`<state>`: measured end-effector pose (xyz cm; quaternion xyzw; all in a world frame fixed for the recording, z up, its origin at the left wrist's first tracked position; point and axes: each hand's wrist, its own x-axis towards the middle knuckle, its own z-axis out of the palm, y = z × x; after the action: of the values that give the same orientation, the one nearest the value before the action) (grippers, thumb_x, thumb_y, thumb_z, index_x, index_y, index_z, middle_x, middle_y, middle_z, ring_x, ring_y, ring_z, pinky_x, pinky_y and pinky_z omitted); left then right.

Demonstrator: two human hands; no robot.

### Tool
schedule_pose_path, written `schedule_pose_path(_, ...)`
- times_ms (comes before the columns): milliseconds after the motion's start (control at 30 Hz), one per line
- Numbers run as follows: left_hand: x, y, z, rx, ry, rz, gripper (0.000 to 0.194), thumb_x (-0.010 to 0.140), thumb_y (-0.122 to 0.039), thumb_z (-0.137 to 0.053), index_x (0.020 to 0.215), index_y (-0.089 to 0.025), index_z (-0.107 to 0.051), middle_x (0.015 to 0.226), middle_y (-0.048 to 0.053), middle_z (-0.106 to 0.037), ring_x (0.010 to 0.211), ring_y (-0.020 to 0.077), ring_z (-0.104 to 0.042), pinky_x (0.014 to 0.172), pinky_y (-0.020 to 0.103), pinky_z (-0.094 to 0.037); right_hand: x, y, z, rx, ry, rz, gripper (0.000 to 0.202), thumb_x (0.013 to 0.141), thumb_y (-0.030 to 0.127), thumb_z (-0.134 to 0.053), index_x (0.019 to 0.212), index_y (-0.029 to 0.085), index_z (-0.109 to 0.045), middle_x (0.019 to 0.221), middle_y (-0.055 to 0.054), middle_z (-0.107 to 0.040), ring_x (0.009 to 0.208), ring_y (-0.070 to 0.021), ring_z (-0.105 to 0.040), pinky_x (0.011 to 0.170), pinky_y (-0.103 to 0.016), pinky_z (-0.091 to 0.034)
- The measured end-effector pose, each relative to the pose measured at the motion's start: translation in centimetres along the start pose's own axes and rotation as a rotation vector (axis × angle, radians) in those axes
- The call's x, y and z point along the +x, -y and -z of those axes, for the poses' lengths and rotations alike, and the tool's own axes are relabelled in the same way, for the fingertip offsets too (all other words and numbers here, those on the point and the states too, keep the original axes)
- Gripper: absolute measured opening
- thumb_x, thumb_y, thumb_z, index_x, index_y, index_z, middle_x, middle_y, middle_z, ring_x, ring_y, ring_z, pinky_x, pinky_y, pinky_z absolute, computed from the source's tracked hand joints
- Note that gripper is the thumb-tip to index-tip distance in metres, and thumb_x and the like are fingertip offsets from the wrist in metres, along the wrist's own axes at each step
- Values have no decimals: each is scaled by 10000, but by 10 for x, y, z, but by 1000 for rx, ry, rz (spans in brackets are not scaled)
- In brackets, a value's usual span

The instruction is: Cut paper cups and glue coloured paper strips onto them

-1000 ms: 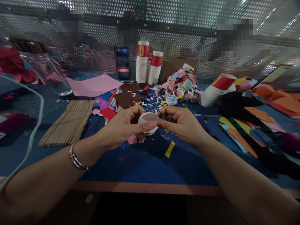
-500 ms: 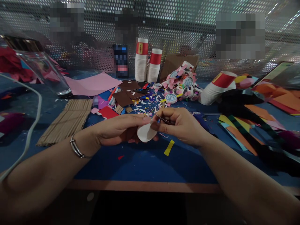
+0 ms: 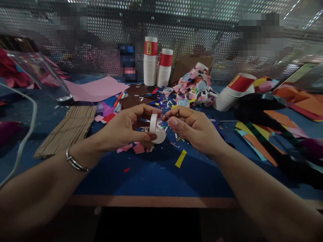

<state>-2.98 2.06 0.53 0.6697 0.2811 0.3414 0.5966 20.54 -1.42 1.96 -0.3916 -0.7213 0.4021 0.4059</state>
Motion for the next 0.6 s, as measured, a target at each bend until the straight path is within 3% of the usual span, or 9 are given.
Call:
schedule_pose_path(167,6,6,1,192,-155,-253,525,730,-188,-920,1197,-220,-682,1242,70,-690,1124,226,-707,946,359,-646,1,-1,1,-34,21,0,479,942,654,-697,934,176,-673,623,62,-501,536,-83,-357,509,-273,-253)
schedule_pose_path(367,4,10,0,360,-221,-332,553,767,-209,-882,1266,-225,-645,1350,110,-666,1229,280,-674,922,392,-654,1,-2,-1,-85,38,-33,480,930,652,-709,910,173,-705,716,17,-601,611,-106,-466,557,-277,-295)
schedule_pose_path(600,0,12,-3,573,-248,-448,520,815,-183,-836,1300,-270,-669,1292,78,-656,1230,272,-667,1010,435,-628,0,1,-2,-194,54,-51,523,949,684,-656,847,172,-686,655,33,-540,585,-105,-430,558,-292,-282)
